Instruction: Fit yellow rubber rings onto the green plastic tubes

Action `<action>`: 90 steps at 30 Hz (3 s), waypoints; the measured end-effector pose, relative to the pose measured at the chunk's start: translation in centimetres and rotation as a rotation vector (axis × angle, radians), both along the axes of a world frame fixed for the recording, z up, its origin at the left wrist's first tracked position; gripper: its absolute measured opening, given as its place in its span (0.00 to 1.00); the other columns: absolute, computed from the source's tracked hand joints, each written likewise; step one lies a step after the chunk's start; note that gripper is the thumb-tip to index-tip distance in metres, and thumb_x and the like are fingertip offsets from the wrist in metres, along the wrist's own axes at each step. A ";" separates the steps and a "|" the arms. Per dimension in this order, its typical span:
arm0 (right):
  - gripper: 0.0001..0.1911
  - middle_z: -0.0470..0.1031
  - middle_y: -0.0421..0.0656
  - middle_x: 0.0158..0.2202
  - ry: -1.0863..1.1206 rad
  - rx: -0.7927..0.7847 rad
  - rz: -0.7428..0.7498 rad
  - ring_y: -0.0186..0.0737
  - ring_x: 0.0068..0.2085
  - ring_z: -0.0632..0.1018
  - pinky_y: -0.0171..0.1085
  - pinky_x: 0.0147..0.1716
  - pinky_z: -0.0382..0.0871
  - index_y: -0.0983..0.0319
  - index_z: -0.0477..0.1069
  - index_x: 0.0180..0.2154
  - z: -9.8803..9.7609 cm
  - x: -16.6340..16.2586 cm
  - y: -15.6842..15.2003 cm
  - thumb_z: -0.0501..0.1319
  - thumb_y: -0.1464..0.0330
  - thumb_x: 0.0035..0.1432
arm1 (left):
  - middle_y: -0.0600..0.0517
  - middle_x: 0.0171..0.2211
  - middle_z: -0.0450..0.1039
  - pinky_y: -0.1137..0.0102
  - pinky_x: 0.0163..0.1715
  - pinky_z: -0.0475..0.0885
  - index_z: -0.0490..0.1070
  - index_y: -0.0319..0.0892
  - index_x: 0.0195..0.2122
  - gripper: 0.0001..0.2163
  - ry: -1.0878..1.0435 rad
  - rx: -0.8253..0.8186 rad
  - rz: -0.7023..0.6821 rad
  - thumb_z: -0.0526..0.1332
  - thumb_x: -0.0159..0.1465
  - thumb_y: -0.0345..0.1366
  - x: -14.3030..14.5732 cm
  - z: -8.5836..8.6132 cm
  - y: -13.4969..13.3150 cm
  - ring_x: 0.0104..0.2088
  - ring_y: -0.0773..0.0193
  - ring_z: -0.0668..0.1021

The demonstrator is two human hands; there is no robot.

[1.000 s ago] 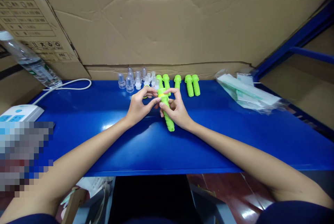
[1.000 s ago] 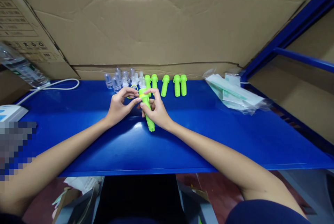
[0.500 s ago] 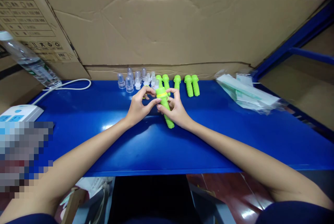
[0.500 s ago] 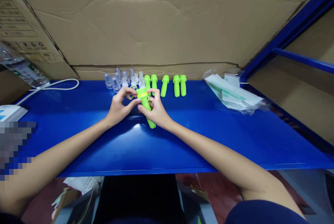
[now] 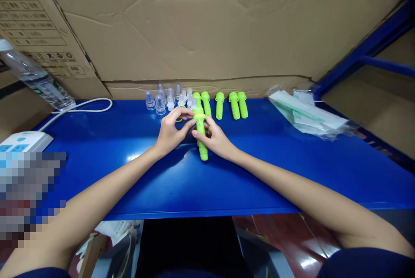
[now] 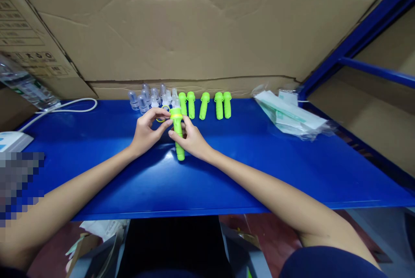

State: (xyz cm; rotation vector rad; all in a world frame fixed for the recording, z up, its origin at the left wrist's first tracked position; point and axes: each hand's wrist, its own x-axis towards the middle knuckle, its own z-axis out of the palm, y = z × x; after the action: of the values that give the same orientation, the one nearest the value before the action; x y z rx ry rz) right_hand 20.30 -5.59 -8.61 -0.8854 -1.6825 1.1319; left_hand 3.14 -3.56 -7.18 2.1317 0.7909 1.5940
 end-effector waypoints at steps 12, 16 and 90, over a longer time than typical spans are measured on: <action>0.26 0.75 0.41 0.38 -0.035 -0.017 -0.018 0.33 0.26 0.73 0.36 0.26 0.70 0.59 0.57 0.56 -0.2 0.0 0.0 0.61 0.60 0.60 | 0.49 0.37 0.78 0.72 0.40 0.78 0.70 0.38 0.46 0.13 -0.083 -0.179 -0.011 0.68 0.61 0.34 0.1 0.2 -0.2 0.36 0.68 0.82; 0.29 0.75 0.42 0.36 -0.073 0.078 -0.077 0.36 0.30 0.75 0.38 0.30 0.72 0.59 0.54 0.61 -0.3 0.2 0.1 0.59 0.63 0.61 | 0.46 0.42 0.80 0.71 0.40 0.79 0.69 0.38 0.50 0.16 -0.012 -0.224 -0.048 0.66 0.62 0.33 -0.1 -0.2 0.1 0.38 0.65 0.83; 0.24 0.75 0.37 0.35 0.080 0.050 0.070 0.30 0.22 0.74 0.31 0.20 0.68 0.52 0.51 0.52 0.5 0.3 -0.3 0.56 0.47 0.64 | 0.51 0.36 0.79 0.72 0.39 0.78 0.68 0.42 0.41 0.08 0.006 -0.083 -0.007 0.62 0.67 0.39 0.2 0.1 -0.6 0.36 0.65 0.83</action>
State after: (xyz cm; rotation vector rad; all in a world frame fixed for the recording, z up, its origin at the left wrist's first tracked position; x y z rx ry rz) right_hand 20.63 -5.90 -8.13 -0.7451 -1.6800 1.1523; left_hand 3.29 -4.20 -7.07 2.0796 0.8354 1.5249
